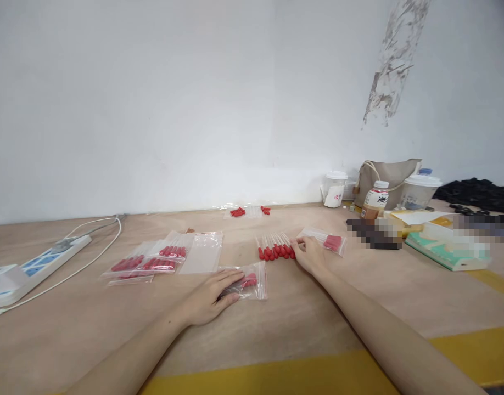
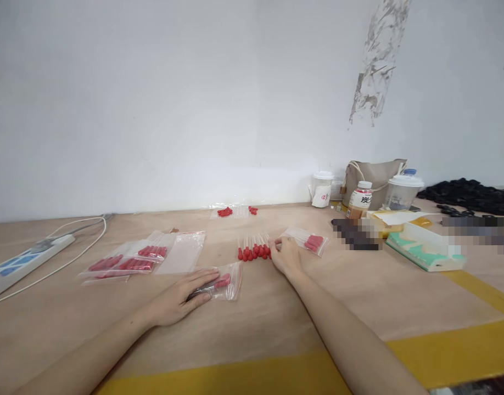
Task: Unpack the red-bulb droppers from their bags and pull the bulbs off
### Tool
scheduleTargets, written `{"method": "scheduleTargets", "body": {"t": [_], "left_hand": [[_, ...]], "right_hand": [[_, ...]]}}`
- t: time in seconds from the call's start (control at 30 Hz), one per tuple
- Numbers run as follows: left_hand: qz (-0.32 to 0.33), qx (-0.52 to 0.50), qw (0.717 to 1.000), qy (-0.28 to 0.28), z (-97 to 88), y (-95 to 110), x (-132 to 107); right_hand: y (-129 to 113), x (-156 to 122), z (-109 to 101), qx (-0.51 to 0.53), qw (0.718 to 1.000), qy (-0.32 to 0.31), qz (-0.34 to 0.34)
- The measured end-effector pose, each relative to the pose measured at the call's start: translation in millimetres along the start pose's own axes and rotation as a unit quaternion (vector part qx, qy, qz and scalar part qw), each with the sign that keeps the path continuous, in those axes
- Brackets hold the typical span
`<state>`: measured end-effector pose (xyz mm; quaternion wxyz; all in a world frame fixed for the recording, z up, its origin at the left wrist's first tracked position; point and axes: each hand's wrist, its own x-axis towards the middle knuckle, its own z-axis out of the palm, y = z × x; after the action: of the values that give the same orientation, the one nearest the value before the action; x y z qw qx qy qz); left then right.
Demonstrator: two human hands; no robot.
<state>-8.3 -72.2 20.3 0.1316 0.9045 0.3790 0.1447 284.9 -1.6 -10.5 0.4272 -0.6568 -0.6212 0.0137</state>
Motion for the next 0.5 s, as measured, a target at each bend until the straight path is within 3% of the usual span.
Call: {"method": "scheduleTargets", "body": {"t": [0.37, 0.5], "left_hand": [[-0.006, 0.004, 1.000, -0.006, -0.1, -0.5, -0.6], [0.003, -0.003, 1.000, 0.002, 0.7, -2.3, -1.2]], "right_hand": [[16.5, 10.6, 4.1, 0.024, 0.999, -0.013, 0.027], [11.6, 10.4, -3.1, 0.024, 0.999, 0.001, 0.028]]}}
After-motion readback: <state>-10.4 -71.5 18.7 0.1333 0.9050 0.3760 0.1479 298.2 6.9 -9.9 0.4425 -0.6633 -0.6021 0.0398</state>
